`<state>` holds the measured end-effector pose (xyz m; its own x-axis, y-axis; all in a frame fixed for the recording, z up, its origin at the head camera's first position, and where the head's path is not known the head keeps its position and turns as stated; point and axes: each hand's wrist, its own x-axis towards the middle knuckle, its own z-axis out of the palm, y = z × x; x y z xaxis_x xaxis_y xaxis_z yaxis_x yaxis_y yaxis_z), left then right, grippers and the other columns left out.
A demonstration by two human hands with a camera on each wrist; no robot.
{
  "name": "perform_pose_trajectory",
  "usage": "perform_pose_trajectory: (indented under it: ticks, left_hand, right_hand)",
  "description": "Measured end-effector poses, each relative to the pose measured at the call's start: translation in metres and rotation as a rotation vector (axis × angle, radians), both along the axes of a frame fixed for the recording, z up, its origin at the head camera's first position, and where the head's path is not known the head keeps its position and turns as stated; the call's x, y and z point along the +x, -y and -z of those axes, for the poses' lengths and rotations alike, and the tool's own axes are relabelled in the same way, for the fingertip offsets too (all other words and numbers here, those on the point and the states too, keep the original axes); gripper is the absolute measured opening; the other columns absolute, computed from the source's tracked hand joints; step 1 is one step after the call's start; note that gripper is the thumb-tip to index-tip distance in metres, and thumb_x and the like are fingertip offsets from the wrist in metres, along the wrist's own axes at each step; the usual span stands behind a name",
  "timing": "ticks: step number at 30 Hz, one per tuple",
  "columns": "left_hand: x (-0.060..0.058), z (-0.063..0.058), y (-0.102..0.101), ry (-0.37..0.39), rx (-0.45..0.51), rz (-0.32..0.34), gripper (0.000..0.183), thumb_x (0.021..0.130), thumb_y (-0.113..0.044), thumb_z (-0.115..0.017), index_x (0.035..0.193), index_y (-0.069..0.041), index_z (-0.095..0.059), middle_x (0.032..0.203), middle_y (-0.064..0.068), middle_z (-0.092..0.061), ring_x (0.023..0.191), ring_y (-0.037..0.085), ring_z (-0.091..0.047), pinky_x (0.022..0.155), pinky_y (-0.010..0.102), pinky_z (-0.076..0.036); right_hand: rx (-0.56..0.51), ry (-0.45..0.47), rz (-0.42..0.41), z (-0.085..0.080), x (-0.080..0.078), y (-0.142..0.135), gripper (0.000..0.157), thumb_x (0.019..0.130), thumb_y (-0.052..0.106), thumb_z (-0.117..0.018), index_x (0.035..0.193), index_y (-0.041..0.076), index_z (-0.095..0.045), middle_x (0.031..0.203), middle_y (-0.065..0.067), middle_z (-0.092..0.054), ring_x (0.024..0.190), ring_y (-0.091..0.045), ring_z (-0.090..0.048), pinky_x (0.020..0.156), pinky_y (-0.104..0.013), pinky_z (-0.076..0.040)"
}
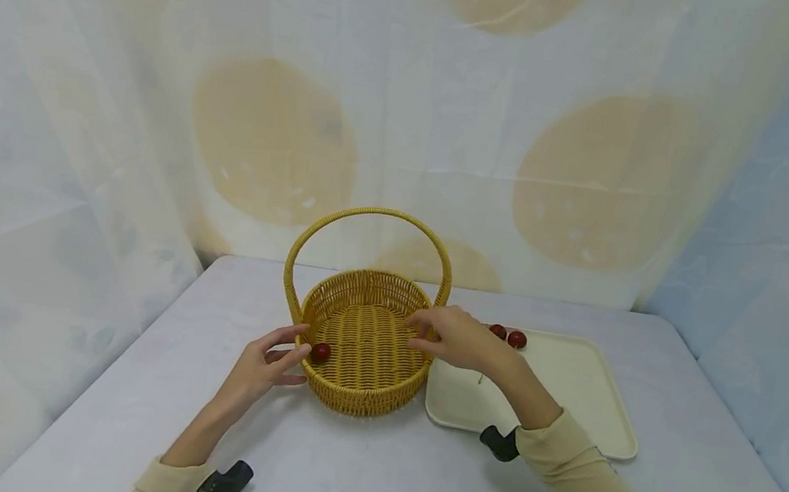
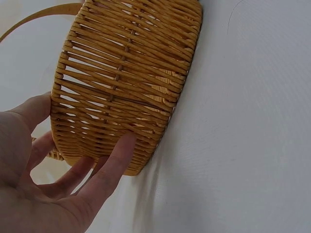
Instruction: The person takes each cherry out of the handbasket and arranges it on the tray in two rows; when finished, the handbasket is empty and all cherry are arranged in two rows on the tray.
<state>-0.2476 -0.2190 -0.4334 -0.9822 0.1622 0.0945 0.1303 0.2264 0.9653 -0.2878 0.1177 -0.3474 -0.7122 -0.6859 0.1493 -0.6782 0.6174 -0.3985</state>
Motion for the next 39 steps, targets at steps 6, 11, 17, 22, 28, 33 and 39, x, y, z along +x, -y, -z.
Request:
perform_pose_trajectory:
  ticks: [6,11,17,22,28,33,39]
  left_hand:
    - [-0.001,0.002,0.001,-0.002,-0.001,0.003,0.054,0.095,-0.033,-0.065,0.143,-0.014,-0.049,0.138,0.018,-0.048,0.122,0.04,-0.058,0.083,0.05,-0.061]
    - [-0.002,0.002,0.001,0.0,0.0,0.008,0.055,0.095,-0.033,-0.065,0.143,-0.014,-0.048,0.139,0.017,-0.048,0.123,0.041,-0.057,0.084,0.05,-0.061]
    - [-0.002,0.001,0.001,0.003,-0.002,-0.001,0.054,0.094,-0.034,-0.065,0.142,-0.015,-0.049,0.139,0.016,-0.049,0.124,0.04,-0.057,0.083,0.05,-0.061]
    - [-0.002,0.001,0.001,0.009,-0.005,-0.002,0.054,0.095,-0.034,-0.065,0.143,-0.015,-0.049,0.139,0.017,-0.048,0.123,0.039,-0.058,0.084,0.05,-0.061]
    - [0.0,0.001,-0.001,0.009,-0.007,-0.004,0.055,0.095,-0.034,-0.064,0.143,-0.014,-0.048,0.14,0.018,-0.048,0.122,0.037,-0.059,0.084,0.05,-0.061]
    - [0.0,0.002,0.0,0.012,-0.004,-0.007,0.055,0.095,-0.034,-0.065,0.143,-0.014,-0.048,0.139,0.018,-0.049,0.122,0.038,-0.059,0.084,0.049,-0.061]
    - [-0.001,0.002,0.0,0.012,0.007,-0.002,0.056,0.094,-0.034,-0.065,0.144,-0.013,-0.048,0.14,0.02,-0.048,0.124,0.043,-0.056,0.084,0.05,-0.061]
  right_hand:
    - [-0.001,-0.02,-0.049,0.006,0.0,0.026,0.029,0.096,0.022,-0.065,0.122,0.011,-0.066,0.095,0.0,-0.072,0.072,-0.005,-0.059,0.063,-0.017,-0.051]
    - [-0.003,-0.016,-0.071,0.015,-0.004,0.042,0.028,0.096,0.023,-0.064,0.121,0.011,-0.067,0.094,0.001,-0.072,0.074,-0.006,-0.062,0.064,-0.018,-0.053]
    - [0.014,0.025,-0.073,0.023,-0.007,0.06,0.028,0.096,0.023,-0.064,0.121,0.01,-0.067,0.093,0.001,-0.072,0.079,-0.008,-0.063,0.069,-0.02,-0.054]
    - [0.018,0.05,-0.064,0.029,-0.009,0.076,0.026,0.096,0.024,-0.064,0.12,0.013,-0.068,0.09,0.002,-0.071,0.075,-0.006,-0.06,0.068,-0.019,-0.052]
    - [0.026,0.068,-0.04,0.035,-0.013,0.094,0.029,0.095,0.027,-0.066,0.119,0.012,-0.069,0.092,0.0,-0.073,0.078,-0.007,-0.062,0.067,-0.018,-0.052]
    - [0.06,0.086,-0.006,0.039,-0.015,0.106,0.029,0.095,0.028,-0.066,0.119,0.012,-0.069,0.094,-0.001,-0.073,0.08,-0.01,-0.063,0.067,-0.02,-0.053]
    - [0.08,0.1,0.046,0.047,-0.02,0.117,0.028,0.095,0.028,-0.066,0.12,0.015,-0.069,0.102,-0.001,-0.073,0.087,-0.01,-0.066,0.07,-0.02,-0.055]
